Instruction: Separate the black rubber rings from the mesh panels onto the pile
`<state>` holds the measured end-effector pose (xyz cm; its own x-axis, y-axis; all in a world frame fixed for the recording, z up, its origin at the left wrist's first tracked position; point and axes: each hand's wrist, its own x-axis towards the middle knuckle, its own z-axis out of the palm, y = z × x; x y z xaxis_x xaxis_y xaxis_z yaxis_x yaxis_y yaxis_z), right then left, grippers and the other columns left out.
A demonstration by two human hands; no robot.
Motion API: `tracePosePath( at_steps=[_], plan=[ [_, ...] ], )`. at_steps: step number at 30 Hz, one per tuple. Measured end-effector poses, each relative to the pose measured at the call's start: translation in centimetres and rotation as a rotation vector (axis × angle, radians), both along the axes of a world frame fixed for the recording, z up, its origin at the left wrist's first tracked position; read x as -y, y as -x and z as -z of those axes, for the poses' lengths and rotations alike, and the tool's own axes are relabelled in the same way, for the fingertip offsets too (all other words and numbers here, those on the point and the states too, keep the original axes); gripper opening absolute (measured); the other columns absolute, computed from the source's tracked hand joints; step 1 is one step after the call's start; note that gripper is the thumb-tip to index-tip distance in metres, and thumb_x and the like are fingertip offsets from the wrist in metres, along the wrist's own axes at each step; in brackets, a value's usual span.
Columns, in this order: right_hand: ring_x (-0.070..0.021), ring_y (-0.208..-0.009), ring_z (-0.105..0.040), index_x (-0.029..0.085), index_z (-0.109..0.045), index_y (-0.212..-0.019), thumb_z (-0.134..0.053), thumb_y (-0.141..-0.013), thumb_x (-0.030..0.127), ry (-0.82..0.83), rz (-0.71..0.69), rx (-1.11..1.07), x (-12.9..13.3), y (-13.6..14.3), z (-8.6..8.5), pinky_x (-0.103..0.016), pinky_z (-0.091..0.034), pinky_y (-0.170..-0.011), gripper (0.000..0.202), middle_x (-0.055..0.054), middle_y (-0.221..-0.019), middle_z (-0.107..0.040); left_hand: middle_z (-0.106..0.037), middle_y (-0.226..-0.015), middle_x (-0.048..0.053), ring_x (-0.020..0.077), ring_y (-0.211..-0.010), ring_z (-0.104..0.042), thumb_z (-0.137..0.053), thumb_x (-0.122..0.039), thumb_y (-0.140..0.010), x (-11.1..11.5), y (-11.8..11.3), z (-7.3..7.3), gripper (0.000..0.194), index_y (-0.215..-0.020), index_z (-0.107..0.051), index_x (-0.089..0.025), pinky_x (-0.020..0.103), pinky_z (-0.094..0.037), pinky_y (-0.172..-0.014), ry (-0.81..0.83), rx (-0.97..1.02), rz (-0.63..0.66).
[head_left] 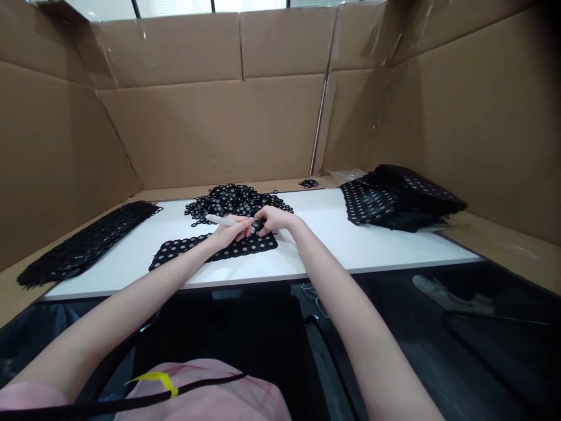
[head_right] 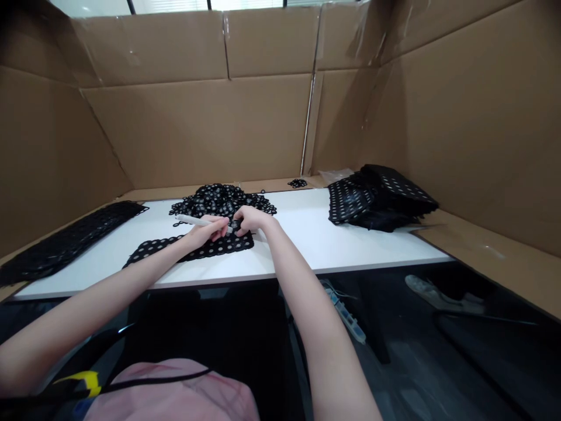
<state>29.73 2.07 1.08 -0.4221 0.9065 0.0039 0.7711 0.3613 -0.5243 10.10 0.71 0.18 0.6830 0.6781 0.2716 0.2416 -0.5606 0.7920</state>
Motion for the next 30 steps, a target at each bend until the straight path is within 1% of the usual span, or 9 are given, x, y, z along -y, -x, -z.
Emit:
tracePosePath(
  at_steps=[5, 12, 16, 18, 21, 23, 25, 28, 30],
  plan=[
    [-0.0109, -0.062, -0.042, 0.017, -0.058, -0.068, -0.072, -0.053, 0.026, 0.003, -0.015, 0.003, 0.1, 0.2, -0.2, -0.023, -0.030, -0.056, 0.022, 0.006, -0.062, -0.046, -0.042, -0.040, -0.003, 0.0072, -0.042, -0.040, -0.042, -0.045, -0.091, 0.4, 0.0, 0.1, 0.048, -0.056, -0.052, -0.014, 0.022, -0.031, -0.049, -0.087, -0.032, -0.001],
    [-0.0115, -0.066, -0.046, 0.017, -0.063, -0.076, -0.072, -0.054, 0.021, 0.020, 0.005, -0.001, 0.3, 0.3, -0.3, -0.023, -0.034, -0.059, 0.024, 0.004, -0.067, -0.052, -0.042, -0.041, -0.003, 0.0066, -0.040, -0.038, -0.043, -0.045, -0.090, 0.1, 0.1, 0.4, 0.046, -0.057, -0.051, -0.014, 0.021, -0.028, -0.046, 0.028, -0.029, 0.015],
    [-0.0116, -0.064, -0.046, 0.017, -0.062, -0.073, -0.073, -0.056, 0.023, -0.001, 0.008, 0.032, 0.2, 0.3, -0.3, -0.022, -0.034, -0.057, 0.021, 0.005, -0.063, -0.050, -0.042, -0.041, -0.003, 0.0062, -0.039, -0.037, -0.046, -0.046, -0.088, 0.1, 0.2, 0.4, 0.046, -0.056, -0.050, -0.014, 0.022, -0.026, -0.045, 0.053, -0.044, 0.024],
    [-0.0125, -0.066, -0.048, 0.017, -0.064, -0.076, -0.073, -0.057, 0.024, -0.006, 0.013, 0.055, 0.3, 0.4, -0.4, -0.022, -0.035, -0.057, 0.022, 0.004, -0.064, -0.053, -0.042, -0.041, -0.003, 0.0063, -0.039, -0.037, -0.046, -0.046, -0.088, 0.1, 0.2, 0.4, 0.047, -0.055, -0.050, -0.014, 0.022, -0.026, -0.045, 0.064, -0.054, 0.034],
    [-0.0157, -0.074, -0.056, 0.017, -0.068, -0.090, -0.074, -0.059, 0.026, 0.019, 0.035, 0.079, 0.6, 0.4, -0.6, -0.023, -0.041, -0.061, 0.032, 0.000, -0.079, -0.064, -0.041, -0.039, -0.003, 0.0066, -0.039, -0.037, -0.045, -0.046, -0.089, 0.1, 0.2, 0.3, 0.046, -0.056, -0.051, -0.014, 0.022, -0.028, -0.046, 0.077, -0.062, 0.048],
    [-0.0187, -0.081, -0.060, 0.017, -0.068, -0.100, -0.074, -0.062, 0.030, 0.044, 0.040, 0.102, 0.9, 0.4, -0.8, -0.024, -0.044, -0.065, 0.041, -0.003, -0.090, -0.067, -0.041, -0.039, -0.004, 0.0067, -0.040, -0.038, -0.045, -0.045, -0.089, 0.3, 0.2, 0.3, 0.046, -0.057, -0.052, -0.014, 0.021, -0.028, -0.047, 0.070, -0.050, 0.043],
    [-0.0218, -0.090, -0.062, 0.017, -0.067, -0.108, -0.075, -0.062, 0.034, 0.045, 0.031, 0.107, 1.3, 0.3, -0.9, -0.025, -0.047, -0.071, 0.050, -0.005, -0.102, -0.068, -0.042, -0.041, -0.003, 0.0068, -0.042, -0.038, -0.045, -0.045, -0.089, 0.4, 0.2, 0.2, 0.045, -0.058, -0.052, -0.014, 0.021, -0.029, -0.048, 0.052, -0.031, 0.029],
    [-0.0251, -0.105, -0.059, 0.017, -0.062, -0.119, -0.080, -0.057, 0.038, 0.027, 0.036, 0.091, 1.6, 0.2, -1.0, -0.026, -0.048, -0.083, 0.068, -0.007, -0.120, -0.063, -0.043, -0.041, -0.003, 0.0069, -0.042, -0.038, -0.043, -0.046, -0.089, 0.5, 0.1, 0.2, 0.046, -0.059, -0.054, -0.014, 0.022, -0.028, -0.047, 0.030, -0.011, -0.001],
    [-0.0260, -0.110, -0.058, 0.015, -0.059, -0.123, -0.081, -0.055, 0.037, 0.029, 0.036, 0.091, 1.8, 0.2, -1.1, -0.027, -0.048, -0.087, 0.074, -0.008, -0.125, -0.061, -0.043, -0.041, -0.003, 0.0069, -0.042, -0.037, -0.043, -0.047, -0.090, 0.4, 0.1, 0.2, 0.046, -0.059, -0.054, -0.014, 0.022, -0.028, -0.047, 0.027, 0.001, -0.012]
  ],
)
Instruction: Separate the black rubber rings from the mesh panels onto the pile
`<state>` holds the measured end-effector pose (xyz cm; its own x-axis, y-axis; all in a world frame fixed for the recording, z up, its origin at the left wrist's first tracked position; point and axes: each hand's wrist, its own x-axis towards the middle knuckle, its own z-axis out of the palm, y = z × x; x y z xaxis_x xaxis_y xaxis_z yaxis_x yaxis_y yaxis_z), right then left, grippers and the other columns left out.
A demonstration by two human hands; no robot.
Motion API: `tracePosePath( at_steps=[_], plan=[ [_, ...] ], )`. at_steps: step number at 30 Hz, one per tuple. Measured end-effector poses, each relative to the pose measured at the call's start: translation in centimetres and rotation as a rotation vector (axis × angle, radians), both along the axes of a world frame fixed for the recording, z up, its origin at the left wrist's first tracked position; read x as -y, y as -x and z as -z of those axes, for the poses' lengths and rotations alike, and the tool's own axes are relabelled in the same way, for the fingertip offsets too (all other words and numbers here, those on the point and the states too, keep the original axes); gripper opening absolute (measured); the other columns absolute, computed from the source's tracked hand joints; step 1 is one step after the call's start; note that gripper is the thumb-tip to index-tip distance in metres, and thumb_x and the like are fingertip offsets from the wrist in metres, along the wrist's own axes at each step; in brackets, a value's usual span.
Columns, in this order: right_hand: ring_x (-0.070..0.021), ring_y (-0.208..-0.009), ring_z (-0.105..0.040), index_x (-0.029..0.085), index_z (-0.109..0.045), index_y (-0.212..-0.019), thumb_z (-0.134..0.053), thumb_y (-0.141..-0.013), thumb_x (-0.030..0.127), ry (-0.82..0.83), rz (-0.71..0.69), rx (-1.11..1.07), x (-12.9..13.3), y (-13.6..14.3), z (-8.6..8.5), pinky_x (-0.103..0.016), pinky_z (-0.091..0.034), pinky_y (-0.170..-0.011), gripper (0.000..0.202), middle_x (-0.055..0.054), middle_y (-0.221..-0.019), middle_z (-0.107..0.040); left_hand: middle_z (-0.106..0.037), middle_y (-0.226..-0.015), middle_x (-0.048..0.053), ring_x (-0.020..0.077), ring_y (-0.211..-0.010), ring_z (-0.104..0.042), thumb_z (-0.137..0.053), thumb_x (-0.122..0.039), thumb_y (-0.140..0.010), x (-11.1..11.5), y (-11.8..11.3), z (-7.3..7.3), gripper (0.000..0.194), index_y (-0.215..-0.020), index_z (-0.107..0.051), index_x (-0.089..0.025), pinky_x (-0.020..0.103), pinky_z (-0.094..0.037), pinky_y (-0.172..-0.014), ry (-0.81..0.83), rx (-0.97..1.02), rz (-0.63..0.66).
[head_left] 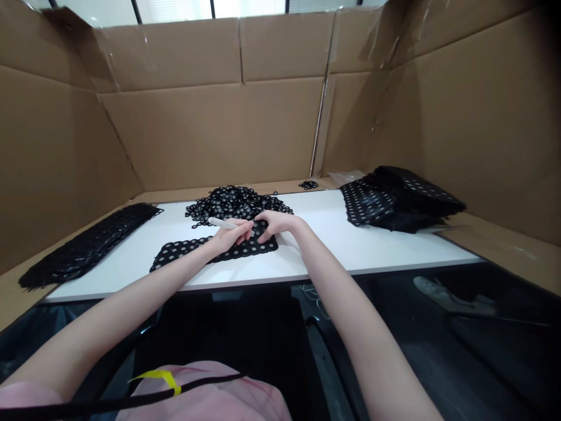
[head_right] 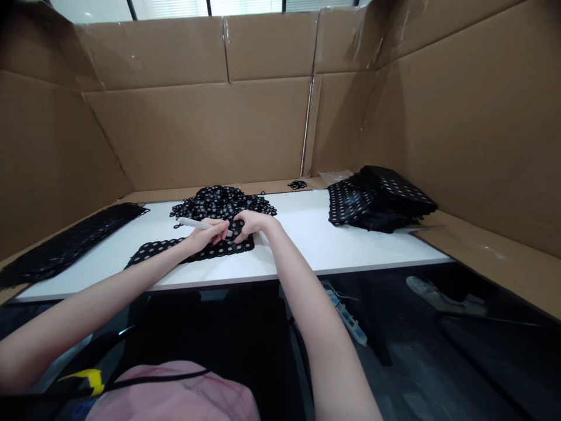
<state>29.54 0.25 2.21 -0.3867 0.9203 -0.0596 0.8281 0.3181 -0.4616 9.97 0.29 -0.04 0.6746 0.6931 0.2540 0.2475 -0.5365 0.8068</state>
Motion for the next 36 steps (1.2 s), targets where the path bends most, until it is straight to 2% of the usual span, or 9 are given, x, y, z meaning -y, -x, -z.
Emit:
tracePosePath(
  at_steps=[7, 12, 16, 20, 25, 29, 36],
  plan=[
    [-0.0254, -0.110, -0.057, 0.019, -0.058, -0.120, -0.080, -0.056, 0.036, 0.008, -0.071, -0.032, 0.3, -0.2, -0.3, -0.029, -0.047, -0.090, 0.069, -0.005, -0.123, -0.061, -0.042, -0.038, -0.003, 0.0067, -0.039, -0.035, -0.045, -0.049, -0.088, 0.1, 0.2, -0.1, 0.047, -0.057, -0.053, -0.014, 0.022, -0.025, -0.044, 0.058, 0.035, -0.029],
    [-0.0256, -0.114, -0.055, 0.019, -0.056, -0.123, -0.082, -0.052, 0.036, 0.028, -0.062, -0.096, -0.1, -0.6, 0.0, -0.028, -0.047, -0.091, 0.078, -0.004, -0.126, -0.060, -0.043, -0.040, -0.003, 0.0066, -0.040, -0.037, -0.044, -0.048, -0.089, 1.3, 0.4, -0.1, 0.046, -0.060, -0.055, -0.014, 0.021, -0.025, -0.043, 0.047, 0.085, -0.068],
    [-0.0253, -0.110, -0.057, 0.020, -0.059, -0.120, -0.082, -0.051, 0.038, 0.041, -0.060, -0.089, -0.1, -0.6, -0.1, -0.028, -0.047, -0.089, 0.074, -0.004, -0.121, -0.062, -0.041, -0.040, -0.002, 0.0069, -0.040, -0.037, -0.045, -0.048, -0.088, 1.6, 0.6, 0.0, 0.047, -0.056, -0.054, -0.014, 0.022, -0.025, -0.043, 0.069, 0.098, -0.064],
    [-0.0243, -0.102, -0.059, 0.020, -0.061, -0.114, -0.082, -0.051, 0.038, 0.050, -0.067, -0.085, 0.0, -0.6, -0.3, -0.028, -0.047, -0.083, 0.069, -0.004, -0.112, -0.065, -0.044, -0.042, -0.002, 0.0075, -0.042, -0.039, -0.044, -0.050, -0.089, 1.4, 0.5, 0.1, 0.047, -0.060, -0.056, -0.014, 0.021, -0.026, -0.044, 0.076, 0.029, 0.003],
    [-0.0219, -0.096, -0.058, 0.020, -0.063, -0.106, -0.082, -0.048, 0.041, 0.003, -0.090, -0.096, -0.2, -0.7, -0.1, -0.025, -0.046, -0.076, 0.064, -0.002, -0.104, -0.064, -0.046, -0.044, -0.002, 0.0071, -0.042, -0.039, -0.043, -0.051, -0.089, 1.4, 0.4, 0.1, 0.048, -0.062, -0.056, -0.014, 0.021, -0.029, -0.045, 0.033, -0.015, 0.020],
    [-0.0172, -0.081, -0.056, 0.019, -0.064, -0.096, -0.080, -0.049, 0.042, 0.015, -0.145, -0.107, -0.2, -0.7, -0.2, -0.023, -0.043, -0.066, 0.055, 0.002, -0.087, -0.063, -0.049, -0.046, -0.002, 0.0074, -0.044, -0.042, -0.042, -0.050, -0.090, 1.4, 0.4, 0.2, 0.048, -0.062, -0.056, -0.014, 0.021, -0.033, -0.048, -0.008, -0.039, 0.036],
    [-0.0178, -0.082, -0.056, 0.020, -0.065, -0.088, -0.082, -0.048, 0.042, 0.004, -0.154, -0.123, -0.3, -0.8, -0.1, -0.023, -0.042, -0.067, 0.048, 0.003, -0.080, -0.061, -0.043, -0.039, -0.003, 0.0071, -0.039, -0.037, -0.044, -0.052, -0.089, 1.1, 0.4, 0.1, 0.049, -0.057, -0.052, -0.014, 0.022, -0.028, -0.044, 0.100, -0.044, 0.043]
  ],
)
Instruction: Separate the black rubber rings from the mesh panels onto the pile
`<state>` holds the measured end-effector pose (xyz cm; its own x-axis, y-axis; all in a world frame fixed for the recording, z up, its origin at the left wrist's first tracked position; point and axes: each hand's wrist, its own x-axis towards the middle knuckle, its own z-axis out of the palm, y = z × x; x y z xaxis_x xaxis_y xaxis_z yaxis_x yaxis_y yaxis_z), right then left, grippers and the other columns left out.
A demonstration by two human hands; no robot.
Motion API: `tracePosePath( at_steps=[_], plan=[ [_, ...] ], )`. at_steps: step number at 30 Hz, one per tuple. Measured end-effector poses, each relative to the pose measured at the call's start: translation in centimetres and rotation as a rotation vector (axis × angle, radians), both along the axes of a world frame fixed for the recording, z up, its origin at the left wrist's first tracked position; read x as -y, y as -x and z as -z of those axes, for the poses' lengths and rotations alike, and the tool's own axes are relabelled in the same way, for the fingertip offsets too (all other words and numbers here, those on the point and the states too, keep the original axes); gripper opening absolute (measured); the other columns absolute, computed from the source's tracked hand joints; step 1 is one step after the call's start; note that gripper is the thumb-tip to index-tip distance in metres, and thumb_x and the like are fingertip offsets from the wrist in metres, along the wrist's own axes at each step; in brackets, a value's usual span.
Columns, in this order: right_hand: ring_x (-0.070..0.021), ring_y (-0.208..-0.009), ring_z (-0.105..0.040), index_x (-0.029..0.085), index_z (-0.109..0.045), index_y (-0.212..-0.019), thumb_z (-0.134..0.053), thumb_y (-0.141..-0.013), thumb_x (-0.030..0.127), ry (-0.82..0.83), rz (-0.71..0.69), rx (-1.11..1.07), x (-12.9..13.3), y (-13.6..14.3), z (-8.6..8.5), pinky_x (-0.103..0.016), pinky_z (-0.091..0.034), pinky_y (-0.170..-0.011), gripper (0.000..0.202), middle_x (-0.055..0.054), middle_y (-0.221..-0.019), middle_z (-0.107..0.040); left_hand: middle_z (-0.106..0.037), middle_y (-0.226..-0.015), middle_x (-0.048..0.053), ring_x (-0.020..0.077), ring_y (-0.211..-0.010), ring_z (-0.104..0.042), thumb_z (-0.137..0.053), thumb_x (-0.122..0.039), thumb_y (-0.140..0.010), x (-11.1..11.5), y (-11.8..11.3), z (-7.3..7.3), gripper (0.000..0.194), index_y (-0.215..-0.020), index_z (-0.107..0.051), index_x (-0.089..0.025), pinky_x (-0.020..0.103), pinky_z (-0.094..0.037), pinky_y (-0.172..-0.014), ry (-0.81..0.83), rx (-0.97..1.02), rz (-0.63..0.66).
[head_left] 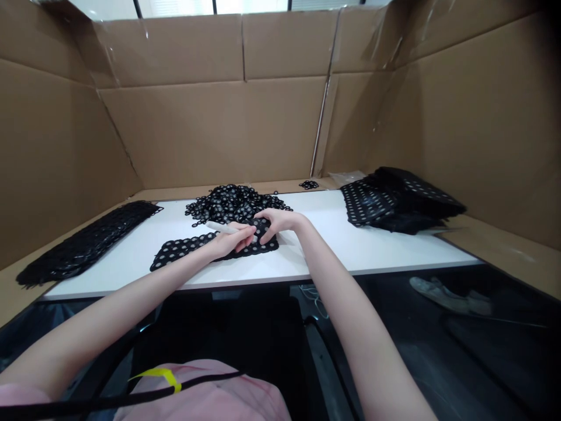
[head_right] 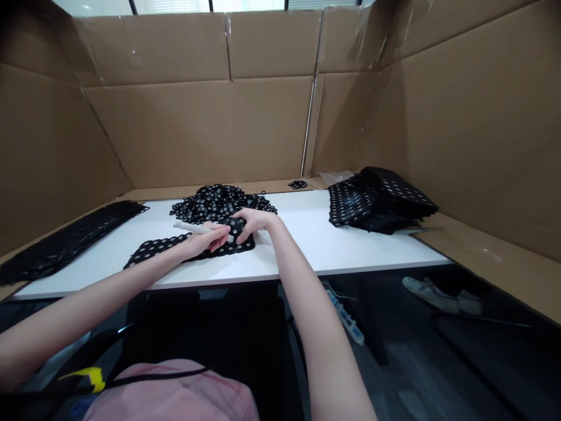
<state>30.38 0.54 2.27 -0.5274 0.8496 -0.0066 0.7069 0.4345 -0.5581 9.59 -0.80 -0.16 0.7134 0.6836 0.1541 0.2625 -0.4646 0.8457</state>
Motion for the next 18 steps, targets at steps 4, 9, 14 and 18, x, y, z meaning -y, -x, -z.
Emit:
tracePosePath(
  at_steps=[4, 9, 14, 18],
  plan=[
    [-0.0178, -0.081, -0.056, 0.020, -0.065, -0.086, -0.080, -0.050, 0.041, 0.007, -0.023, 0.003, 0.2, 0.1, -0.2, -0.023, -0.043, -0.068, 0.044, 0.003, -0.080, -0.062, -0.043, -0.040, -0.003, 0.0079, -0.042, -0.038, -0.042, -0.050, -0.090, 0.3, 0.0, -0.2, 0.049, -0.057, -0.052, -0.015, 0.023, -0.032, -0.049, -0.056, -0.019, 0.021],
    [-0.0216, -0.097, -0.058, 0.019, -0.064, -0.106, -0.082, -0.048, 0.039, -0.007, 0.057, 0.025, 0.4, 0.2, -0.3, -0.025, -0.046, -0.079, 0.064, -0.001, -0.105, -0.064, -0.042, -0.042, -0.002, 0.0094, -0.047, -0.041, -0.039, -0.045, -0.091, 0.9, 0.0, -0.7, 0.047, -0.057, -0.050, -0.015, 0.023, -0.033, -0.053, -0.157, -0.070, 0.042],
    [-0.0254, -0.107, -0.058, 0.020, -0.064, -0.113, -0.083, -0.047, 0.043, 0.003, 0.059, 0.041, 0.1, 0.0, -0.1, -0.027, -0.048, -0.087, 0.073, -0.002, -0.118, -0.063, -0.040, -0.042, -0.003, 0.0095, -0.047, -0.040, -0.039, -0.044, -0.091, 1.1, -0.1, -0.9, 0.047, -0.056, -0.049, -0.015, 0.024, -0.032, -0.053, -0.142, -0.082, 0.064],
    [-0.0278, -0.116, -0.055, 0.021, -0.061, -0.120, -0.084, -0.045, 0.041, 0.004, 0.108, 0.031, 0.3, 0.1, -0.2, -0.030, -0.046, -0.095, 0.080, -0.005, -0.127, -0.059, -0.040, -0.041, -0.003, 0.0093, -0.045, -0.038, -0.040, -0.047, -0.090, 0.8, 0.0, -0.7, 0.047, -0.057, -0.050, -0.015, 0.025, -0.031, -0.052, -0.088, -0.079, 0.078]
  ],
)
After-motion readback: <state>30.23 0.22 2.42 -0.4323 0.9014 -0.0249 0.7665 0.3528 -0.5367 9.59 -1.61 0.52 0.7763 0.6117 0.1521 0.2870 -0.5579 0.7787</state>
